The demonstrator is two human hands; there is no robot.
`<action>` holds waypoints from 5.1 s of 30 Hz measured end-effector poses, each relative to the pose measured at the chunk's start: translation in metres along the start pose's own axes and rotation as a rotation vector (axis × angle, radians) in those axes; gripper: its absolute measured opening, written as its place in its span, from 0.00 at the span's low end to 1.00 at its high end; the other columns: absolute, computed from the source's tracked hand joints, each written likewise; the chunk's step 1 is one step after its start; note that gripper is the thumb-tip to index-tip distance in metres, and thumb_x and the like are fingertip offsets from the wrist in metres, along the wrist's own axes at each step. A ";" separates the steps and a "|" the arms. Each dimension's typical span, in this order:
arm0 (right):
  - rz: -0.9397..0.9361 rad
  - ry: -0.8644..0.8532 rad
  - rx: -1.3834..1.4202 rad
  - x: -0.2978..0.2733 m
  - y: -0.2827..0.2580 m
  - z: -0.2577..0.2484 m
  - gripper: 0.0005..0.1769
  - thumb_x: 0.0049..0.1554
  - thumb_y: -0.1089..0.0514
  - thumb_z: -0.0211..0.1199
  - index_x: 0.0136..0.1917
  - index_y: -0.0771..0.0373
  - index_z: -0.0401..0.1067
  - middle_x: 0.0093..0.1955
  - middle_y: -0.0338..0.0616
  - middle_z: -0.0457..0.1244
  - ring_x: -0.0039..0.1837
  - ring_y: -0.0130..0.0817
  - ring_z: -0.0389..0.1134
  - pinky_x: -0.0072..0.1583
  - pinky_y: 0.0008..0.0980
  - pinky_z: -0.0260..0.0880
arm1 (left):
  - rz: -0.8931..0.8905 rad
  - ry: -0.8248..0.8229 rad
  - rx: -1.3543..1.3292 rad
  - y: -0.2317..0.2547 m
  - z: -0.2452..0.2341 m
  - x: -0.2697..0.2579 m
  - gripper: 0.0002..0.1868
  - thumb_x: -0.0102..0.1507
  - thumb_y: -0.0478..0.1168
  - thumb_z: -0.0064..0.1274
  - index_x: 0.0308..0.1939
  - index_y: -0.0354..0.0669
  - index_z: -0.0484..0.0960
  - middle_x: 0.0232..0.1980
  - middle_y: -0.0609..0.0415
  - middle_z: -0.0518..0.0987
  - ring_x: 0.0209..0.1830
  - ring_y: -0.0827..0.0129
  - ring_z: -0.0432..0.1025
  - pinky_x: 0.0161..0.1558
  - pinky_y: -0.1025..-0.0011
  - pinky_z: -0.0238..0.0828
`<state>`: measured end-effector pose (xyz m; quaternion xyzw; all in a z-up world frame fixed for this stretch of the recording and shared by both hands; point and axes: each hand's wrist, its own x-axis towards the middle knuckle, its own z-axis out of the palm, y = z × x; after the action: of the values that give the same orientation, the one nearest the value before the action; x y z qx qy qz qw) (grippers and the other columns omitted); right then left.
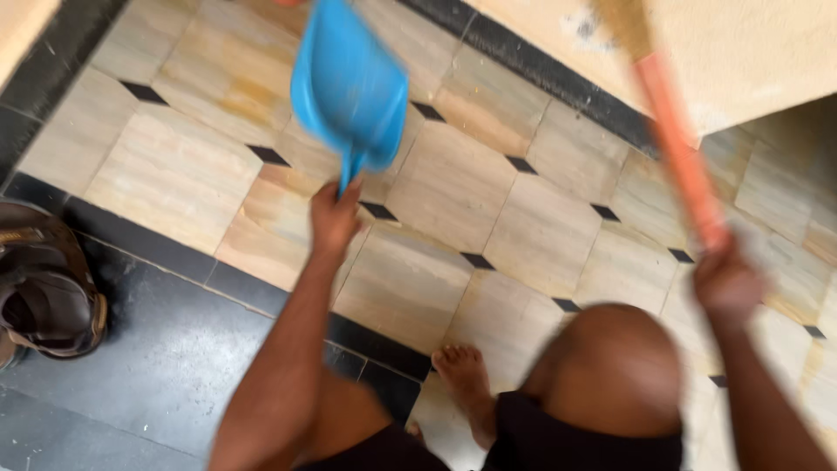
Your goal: The person sweeps debris from a balcony floor into a blue dustpan using a straw broom, then carries the dustpan inside to empty it into a bucket.
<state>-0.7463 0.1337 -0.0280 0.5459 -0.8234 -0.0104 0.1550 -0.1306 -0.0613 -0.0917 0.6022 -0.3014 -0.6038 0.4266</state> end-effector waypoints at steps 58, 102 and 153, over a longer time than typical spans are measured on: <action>-0.383 -0.912 0.054 0.104 -0.474 -0.071 0.30 0.61 0.32 0.52 0.68 0.49 0.66 0.44 0.47 0.72 0.43 0.43 0.75 0.45 0.42 0.76 | 0.196 0.208 -0.359 0.097 -0.008 0.421 0.21 0.62 0.43 0.57 0.51 0.40 0.64 0.51 0.45 0.76 0.41 0.62 0.77 0.30 0.65 0.80; 0.006 -0.927 0.871 0.109 -0.522 -0.084 0.29 0.65 0.34 0.46 0.70 0.53 0.62 0.34 0.42 0.62 0.28 0.32 0.64 0.33 0.36 0.67 | -0.110 0.719 -0.937 0.163 -0.126 0.191 0.13 0.56 0.22 0.48 0.42 0.32 0.66 0.42 0.42 0.73 0.38 0.53 0.75 0.42 0.51 0.82; -0.040 -0.686 0.984 0.002 -0.512 -0.053 0.22 0.64 0.42 0.50 0.61 0.58 0.70 0.27 0.43 0.65 0.29 0.35 0.69 0.36 0.36 0.69 | -0.059 0.831 -1.017 0.163 -0.186 0.215 0.13 0.50 0.19 0.46 0.37 0.29 0.68 0.40 0.42 0.74 0.35 0.51 0.76 0.40 0.53 0.82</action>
<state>-0.2745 -0.0667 -0.0724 0.5346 -0.7241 0.1934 -0.3906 0.0964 -0.2963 -0.0667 0.5165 0.2279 -0.3996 0.7222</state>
